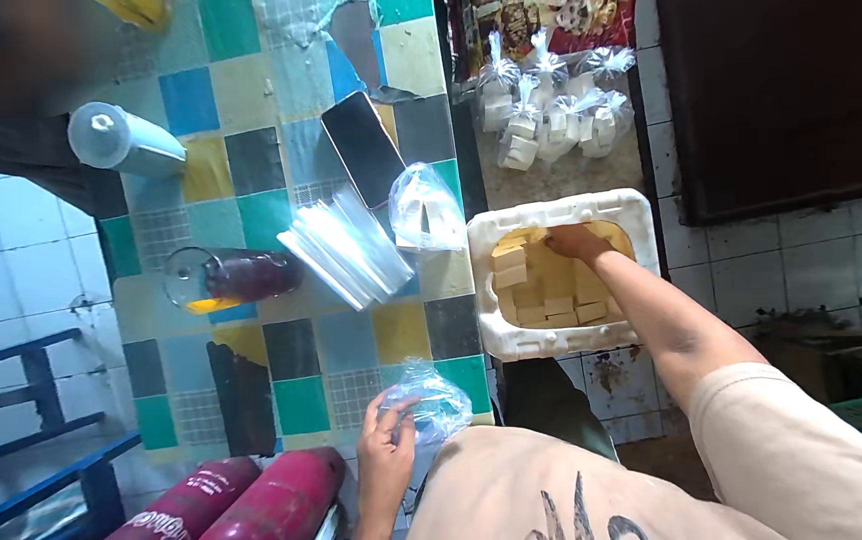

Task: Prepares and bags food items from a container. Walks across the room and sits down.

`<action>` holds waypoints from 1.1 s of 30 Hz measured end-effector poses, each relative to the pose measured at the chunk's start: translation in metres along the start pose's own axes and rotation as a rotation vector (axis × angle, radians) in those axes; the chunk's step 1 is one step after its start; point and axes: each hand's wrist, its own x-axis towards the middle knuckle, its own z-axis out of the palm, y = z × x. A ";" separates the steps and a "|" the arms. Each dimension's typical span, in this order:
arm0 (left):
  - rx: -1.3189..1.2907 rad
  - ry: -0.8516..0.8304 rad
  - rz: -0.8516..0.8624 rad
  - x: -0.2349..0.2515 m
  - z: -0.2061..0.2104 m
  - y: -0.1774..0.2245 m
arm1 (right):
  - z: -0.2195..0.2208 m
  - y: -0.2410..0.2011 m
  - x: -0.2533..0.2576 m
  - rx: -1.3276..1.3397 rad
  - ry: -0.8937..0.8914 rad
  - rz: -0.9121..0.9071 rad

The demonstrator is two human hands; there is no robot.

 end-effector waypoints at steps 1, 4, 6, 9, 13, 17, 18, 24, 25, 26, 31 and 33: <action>-0.001 0.004 -0.001 0.000 0.000 0.000 | -0.003 0.002 0.000 0.007 -0.029 -0.004; 0.004 0.000 -0.007 0.002 -0.001 0.003 | -0.007 0.002 0.001 0.012 -0.086 0.028; 0.002 -0.008 -0.015 0.002 -0.002 0.005 | -0.006 0.002 0.003 -0.001 -0.053 0.003; 0.010 -0.015 -0.017 0.001 -0.002 0.005 | 0.003 0.009 0.006 0.001 0.027 -0.060; 0.019 -0.016 0.004 0.001 -0.004 0.001 | 0.002 0.011 0.004 -0.013 0.017 -0.068; 0.017 -0.006 0.000 0.002 -0.003 0.001 | 0.001 0.008 -0.001 -0.025 0.059 -0.075; 0.015 -0.009 -0.003 0.002 -0.002 0.001 | 0.001 0.007 -0.001 -0.034 0.072 -0.075; -0.005 -0.010 -0.004 0.000 -0.001 0.003 | 0.005 -0.008 0.006 -0.092 0.060 -0.062; -0.019 -0.021 -0.006 -0.001 -0.001 0.003 | 0.007 -0.011 0.006 -0.092 0.062 -0.055; -0.046 -0.039 -0.008 -0.002 -0.001 0.004 | 0.009 -0.015 0.005 -0.089 0.062 -0.045; -0.163 -0.028 0.090 -0.001 0.003 0.002 | 0.012 -0.014 0.005 -0.027 0.121 0.006; -0.166 -0.012 0.116 0.000 0.002 0.003 | 0.001 -0.015 -0.004 0.094 0.128 0.097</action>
